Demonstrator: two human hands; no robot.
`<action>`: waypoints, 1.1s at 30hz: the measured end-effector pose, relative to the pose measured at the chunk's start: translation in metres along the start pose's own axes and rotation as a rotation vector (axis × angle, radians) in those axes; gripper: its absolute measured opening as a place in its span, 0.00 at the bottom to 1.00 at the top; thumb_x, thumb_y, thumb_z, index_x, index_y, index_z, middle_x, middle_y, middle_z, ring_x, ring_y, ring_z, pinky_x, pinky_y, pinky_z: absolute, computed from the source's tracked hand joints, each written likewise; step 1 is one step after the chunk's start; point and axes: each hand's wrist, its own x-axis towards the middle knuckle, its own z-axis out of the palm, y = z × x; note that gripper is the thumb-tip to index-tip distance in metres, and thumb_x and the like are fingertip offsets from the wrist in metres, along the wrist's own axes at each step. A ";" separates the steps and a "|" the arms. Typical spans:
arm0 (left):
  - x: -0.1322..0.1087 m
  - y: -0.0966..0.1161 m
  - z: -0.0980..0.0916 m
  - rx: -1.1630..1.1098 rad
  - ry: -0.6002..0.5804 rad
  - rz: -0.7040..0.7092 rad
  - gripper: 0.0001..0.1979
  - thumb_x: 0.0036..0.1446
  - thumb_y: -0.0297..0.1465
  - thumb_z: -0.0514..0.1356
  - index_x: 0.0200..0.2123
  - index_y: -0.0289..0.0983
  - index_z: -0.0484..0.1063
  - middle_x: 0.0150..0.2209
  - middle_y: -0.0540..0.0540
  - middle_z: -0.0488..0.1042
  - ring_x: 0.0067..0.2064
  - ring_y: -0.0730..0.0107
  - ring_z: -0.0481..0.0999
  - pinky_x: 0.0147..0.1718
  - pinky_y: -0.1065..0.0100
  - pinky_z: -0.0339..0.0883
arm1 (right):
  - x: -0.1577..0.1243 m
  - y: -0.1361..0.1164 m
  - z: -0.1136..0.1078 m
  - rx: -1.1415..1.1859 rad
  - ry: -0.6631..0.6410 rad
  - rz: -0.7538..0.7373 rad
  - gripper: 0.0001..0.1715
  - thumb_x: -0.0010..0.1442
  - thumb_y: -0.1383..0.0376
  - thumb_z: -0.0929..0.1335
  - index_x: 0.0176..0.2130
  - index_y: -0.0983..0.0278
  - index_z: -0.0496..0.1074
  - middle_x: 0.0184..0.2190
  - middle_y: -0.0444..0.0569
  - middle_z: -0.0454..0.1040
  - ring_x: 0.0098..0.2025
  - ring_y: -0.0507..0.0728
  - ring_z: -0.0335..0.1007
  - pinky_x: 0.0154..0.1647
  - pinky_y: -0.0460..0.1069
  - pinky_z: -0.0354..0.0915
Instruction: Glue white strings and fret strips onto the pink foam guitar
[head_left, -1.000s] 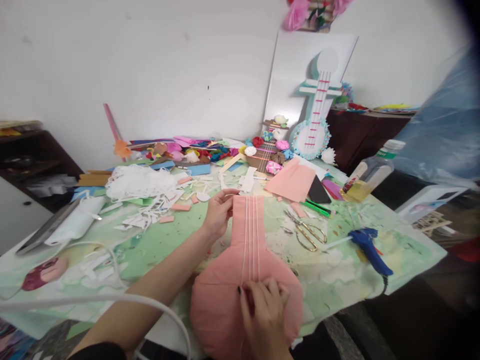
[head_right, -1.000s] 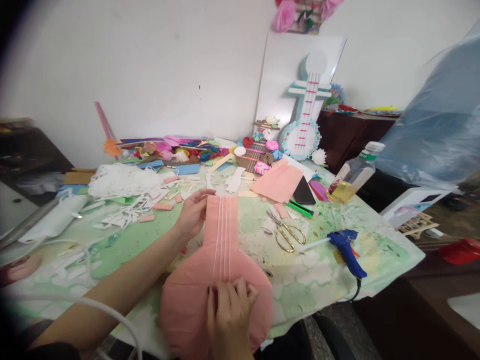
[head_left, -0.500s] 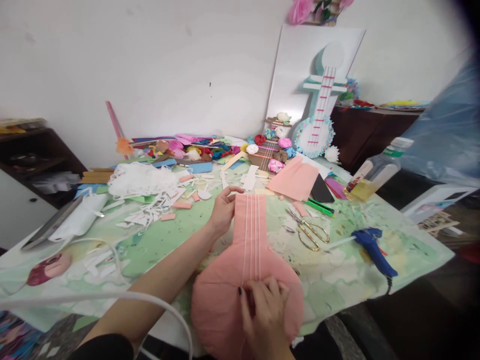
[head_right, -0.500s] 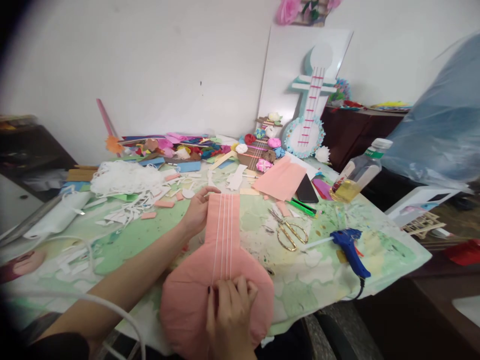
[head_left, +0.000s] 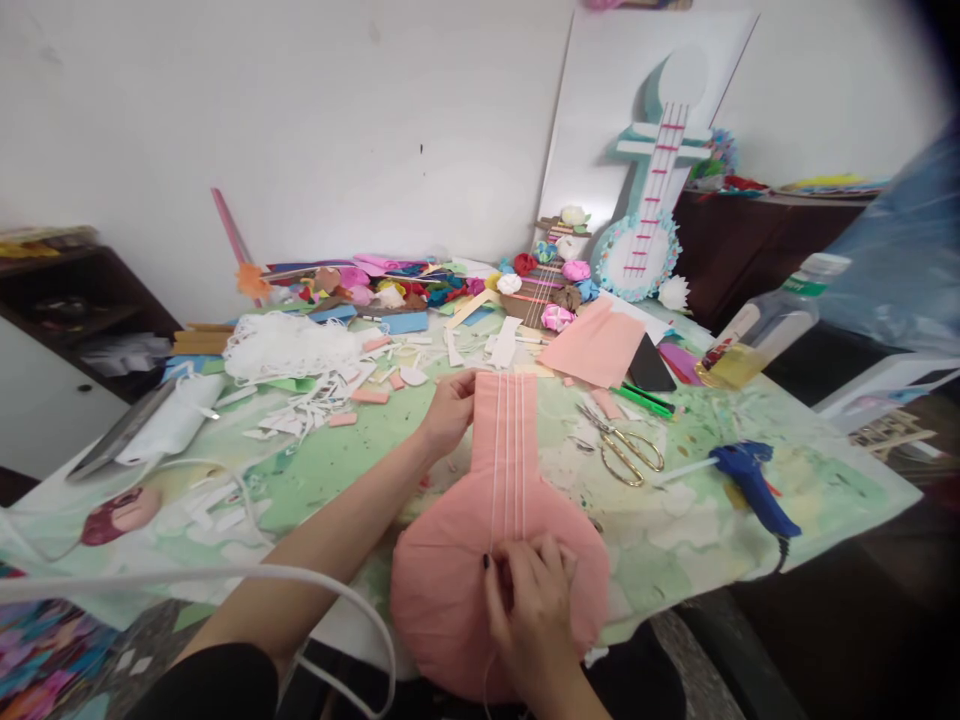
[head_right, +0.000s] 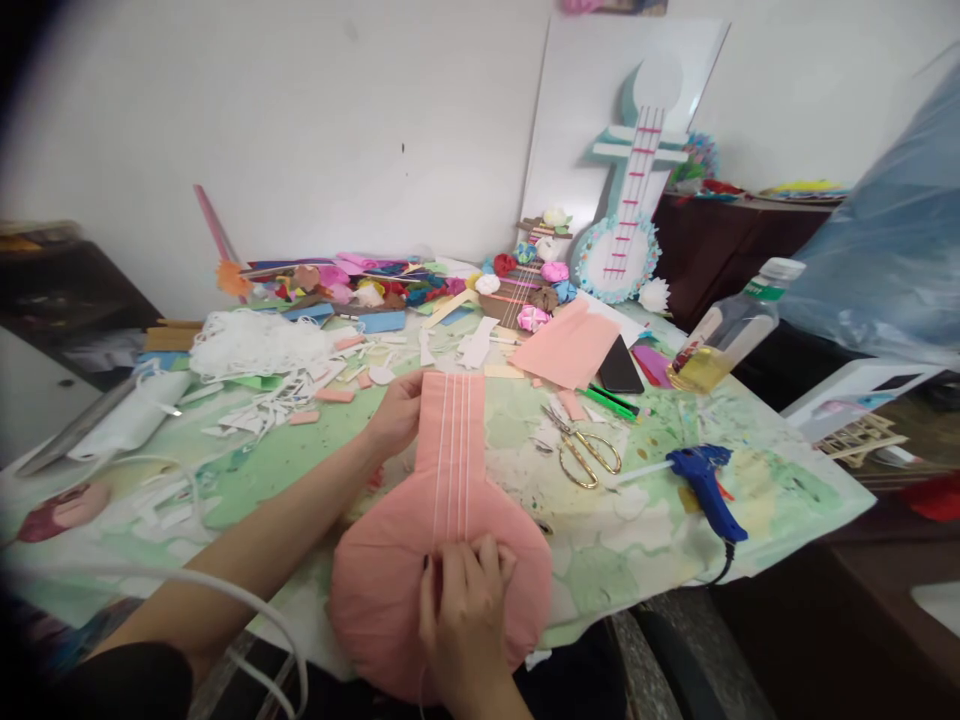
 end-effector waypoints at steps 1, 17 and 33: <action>0.000 0.000 0.000 0.008 -0.003 0.002 0.09 0.39 0.26 0.68 0.28 0.34 0.76 0.25 0.50 0.76 0.24 0.77 0.71 0.23 0.76 0.63 | 0.001 0.000 0.000 -0.005 0.000 -0.003 0.08 0.60 0.73 0.62 0.31 0.63 0.65 0.24 0.46 0.68 0.31 0.58 0.56 0.37 0.54 0.48; 0.002 0.000 -0.007 0.213 -0.038 0.092 0.09 0.41 0.28 0.69 0.30 0.35 0.80 0.26 0.48 0.79 0.28 0.68 0.76 0.28 0.70 0.68 | 0.000 0.002 -0.002 -0.018 -0.020 -0.009 0.09 0.59 0.74 0.61 0.30 0.63 0.64 0.24 0.46 0.66 0.32 0.58 0.55 0.38 0.55 0.49; -0.010 0.012 -0.006 -0.146 -0.082 -0.083 0.10 0.43 0.25 0.59 0.29 0.32 0.79 0.29 0.45 0.79 0.31 0.67 0.75 0.30 0.70 0.65 | 0.002 0.001 -0.002 -0.050 -0.013 -0.019 0.09 0.59 0.74 0.61 0.29 0.63 0.64 0.24 0.46 0.67 0.31 0.58 0.57 0.38 0.55 0.49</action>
